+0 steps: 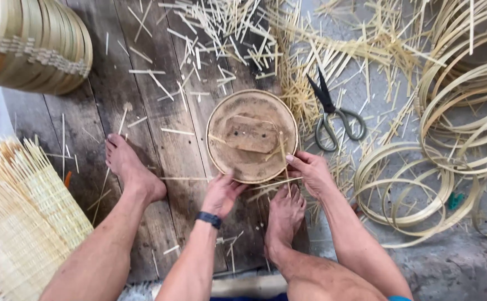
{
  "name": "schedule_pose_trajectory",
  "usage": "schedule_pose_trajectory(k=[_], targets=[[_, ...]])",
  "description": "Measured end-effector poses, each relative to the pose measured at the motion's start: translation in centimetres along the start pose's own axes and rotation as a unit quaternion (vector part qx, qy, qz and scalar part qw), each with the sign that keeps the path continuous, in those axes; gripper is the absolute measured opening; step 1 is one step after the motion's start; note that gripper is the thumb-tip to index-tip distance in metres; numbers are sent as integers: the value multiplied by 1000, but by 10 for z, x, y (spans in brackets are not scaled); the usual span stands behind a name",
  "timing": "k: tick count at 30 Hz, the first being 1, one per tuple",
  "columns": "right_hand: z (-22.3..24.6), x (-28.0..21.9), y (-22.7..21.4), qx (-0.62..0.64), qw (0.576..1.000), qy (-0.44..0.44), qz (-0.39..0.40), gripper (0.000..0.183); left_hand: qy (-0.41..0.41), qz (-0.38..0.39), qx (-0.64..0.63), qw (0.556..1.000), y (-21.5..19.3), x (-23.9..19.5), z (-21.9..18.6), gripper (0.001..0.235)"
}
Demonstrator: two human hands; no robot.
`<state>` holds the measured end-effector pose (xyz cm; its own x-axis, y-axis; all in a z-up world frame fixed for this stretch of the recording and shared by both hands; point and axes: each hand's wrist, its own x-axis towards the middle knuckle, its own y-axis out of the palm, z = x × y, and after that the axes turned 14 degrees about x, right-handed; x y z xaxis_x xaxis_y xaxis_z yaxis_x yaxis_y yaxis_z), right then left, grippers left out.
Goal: Weaving and assembling bamboo strips into steamer baskets.
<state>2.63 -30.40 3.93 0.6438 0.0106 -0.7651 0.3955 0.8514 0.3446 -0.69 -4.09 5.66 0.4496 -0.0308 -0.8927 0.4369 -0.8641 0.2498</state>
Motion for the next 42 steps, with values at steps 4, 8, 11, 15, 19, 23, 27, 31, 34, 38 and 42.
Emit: schedule_pose_trajectory(k=[4,8,11,15,19,23,27,31,34,38,42], targets=[[-15,-7,6,-53,998,-2,23,25,73,44,-10,996,-24,52,66,28],[-13,-11,11,-77,996,2,-51,23,20,8,-13,1000,-24,46,55,29],[4,-7,19,-109,994,11,-23,24,29,63,-22,997,19,-4,5,39],[8,-23,3,-180,983,44,12,21,38,23,51,998,9,17,40,50],[50,-10,-29,-190,980,-43,-45,34,15,-24,69,997,12,6,10,52],[63,-27,-23,-396,857,-272,-186,75,147,-31,233,961,7,-24,-27,50],[97,-73,90,-388,886,-252,27,130,410,-68,472,777,19,-48,-56,48],[80,-69,105,-405,867,-287,51,125,237,-58,601,761,41,-71,-77,44],[70,-67,106,-429,844,-321,19,106,432,39,576,693,73,-86,-102,73],[51,-87,115,-449,766,-459,34,96,518,-3,556,650,123,-103,-120,53],[50,-83,122,-428,733,-526,47,90,504,-69,601,616,123,-88,-117,52]])
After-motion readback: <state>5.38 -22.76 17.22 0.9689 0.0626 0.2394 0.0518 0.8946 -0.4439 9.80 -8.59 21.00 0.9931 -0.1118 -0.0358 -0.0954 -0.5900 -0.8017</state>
